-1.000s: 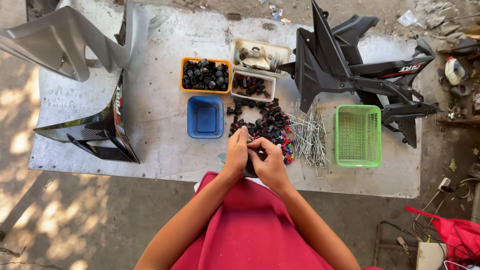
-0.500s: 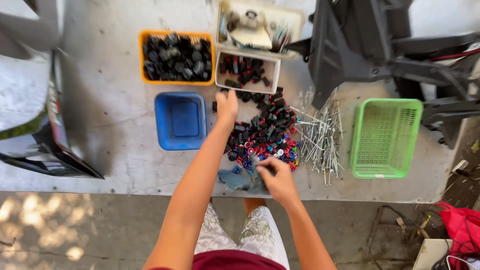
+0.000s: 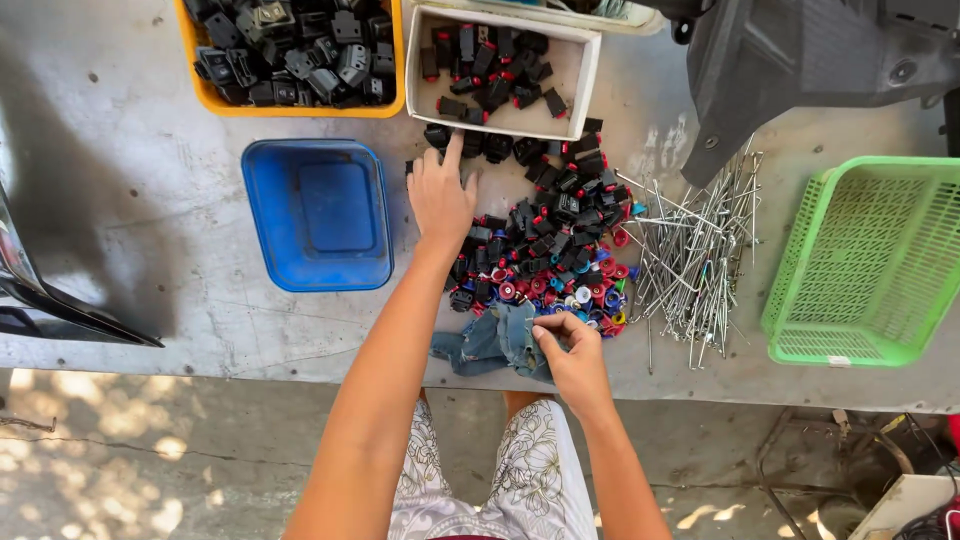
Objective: Cleaning and sorting various small motorcycle switches and components using a rag.
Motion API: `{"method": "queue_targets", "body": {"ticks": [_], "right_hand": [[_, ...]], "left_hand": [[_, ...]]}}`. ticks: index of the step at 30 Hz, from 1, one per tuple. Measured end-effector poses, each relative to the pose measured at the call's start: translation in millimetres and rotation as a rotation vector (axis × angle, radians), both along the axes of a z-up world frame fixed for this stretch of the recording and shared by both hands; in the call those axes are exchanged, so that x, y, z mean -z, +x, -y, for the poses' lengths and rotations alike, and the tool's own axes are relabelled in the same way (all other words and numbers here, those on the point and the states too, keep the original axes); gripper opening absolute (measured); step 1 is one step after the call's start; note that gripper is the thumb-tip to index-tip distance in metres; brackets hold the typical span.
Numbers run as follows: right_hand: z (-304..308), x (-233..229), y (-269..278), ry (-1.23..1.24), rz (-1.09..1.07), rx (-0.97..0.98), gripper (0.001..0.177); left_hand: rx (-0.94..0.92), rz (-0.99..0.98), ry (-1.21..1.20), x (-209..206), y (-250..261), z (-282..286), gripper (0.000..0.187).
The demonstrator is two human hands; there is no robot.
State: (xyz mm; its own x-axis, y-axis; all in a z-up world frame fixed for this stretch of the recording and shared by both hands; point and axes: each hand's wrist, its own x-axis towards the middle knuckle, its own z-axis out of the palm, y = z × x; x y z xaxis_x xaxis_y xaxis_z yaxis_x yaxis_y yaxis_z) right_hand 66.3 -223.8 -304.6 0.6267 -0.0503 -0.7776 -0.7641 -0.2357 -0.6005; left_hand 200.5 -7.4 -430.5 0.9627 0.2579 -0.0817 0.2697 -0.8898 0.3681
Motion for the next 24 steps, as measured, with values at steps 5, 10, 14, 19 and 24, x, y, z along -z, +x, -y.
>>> {"method": "queue_targets", "body": {"ticks": [5,10,14,19,24], "right_hand": [[3,-6,1,-0.001,-0.014,-0.034,0.014],[0,-17,-4,0.007,0.042,-0.044,0.015],[-13,-72,-6,-0.016,0.196,0.047,0.018],[-37,-159,-24,-0.008,0.422,0.052,0.022],[-83,-260,-51,-0.169,0.974,-0.224,0.017]], "left_hand": [[0.136,0.094,0.25,15,5,-2,0.06],[0.215,0.132,0.333,5,2,2,0.048],[-0.052,0.011,-0.52,-48,-35,10,0.041],[-0.038,-0.098,-1.783,-162,-126,2,0.028],[-0.187,-0.157,-1.802,-291,-210,10,0.025]]}}
